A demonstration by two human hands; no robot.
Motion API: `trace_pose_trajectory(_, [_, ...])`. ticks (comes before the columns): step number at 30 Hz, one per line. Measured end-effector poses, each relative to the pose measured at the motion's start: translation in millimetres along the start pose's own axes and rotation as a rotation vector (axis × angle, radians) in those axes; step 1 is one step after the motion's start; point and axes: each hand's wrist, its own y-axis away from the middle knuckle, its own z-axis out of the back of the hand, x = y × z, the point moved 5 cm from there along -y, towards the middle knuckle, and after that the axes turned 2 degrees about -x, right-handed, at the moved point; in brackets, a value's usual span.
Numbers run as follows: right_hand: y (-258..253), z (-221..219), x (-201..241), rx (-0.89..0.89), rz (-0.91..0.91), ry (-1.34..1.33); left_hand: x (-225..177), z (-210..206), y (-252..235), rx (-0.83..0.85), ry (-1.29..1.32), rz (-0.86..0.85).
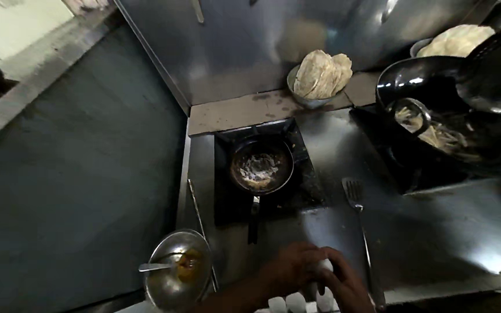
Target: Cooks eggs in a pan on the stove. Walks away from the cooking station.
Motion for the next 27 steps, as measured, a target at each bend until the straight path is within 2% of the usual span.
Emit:
trace_pose_trajectory(5, [-83,-39,25,0.049,-0.006,0.049,21,76,-22,-0.041,-0.17,0.032])
trace_pose_trajectory(12, [-188,-88,47,0.114,-0.074,0.131,71,156,-51,-0.284,-0.189,0.029])
trace_pose_trajectory(19, [-251,-109,40,0.157,-0.096,0.213,107,194,-73,-0.404,-0.187,0.075])
trace_pose_trajectory(27, [-290,-116,31,0.2,-0.129,0.235,133,220,-90,-0.352,-0.06,0.216])
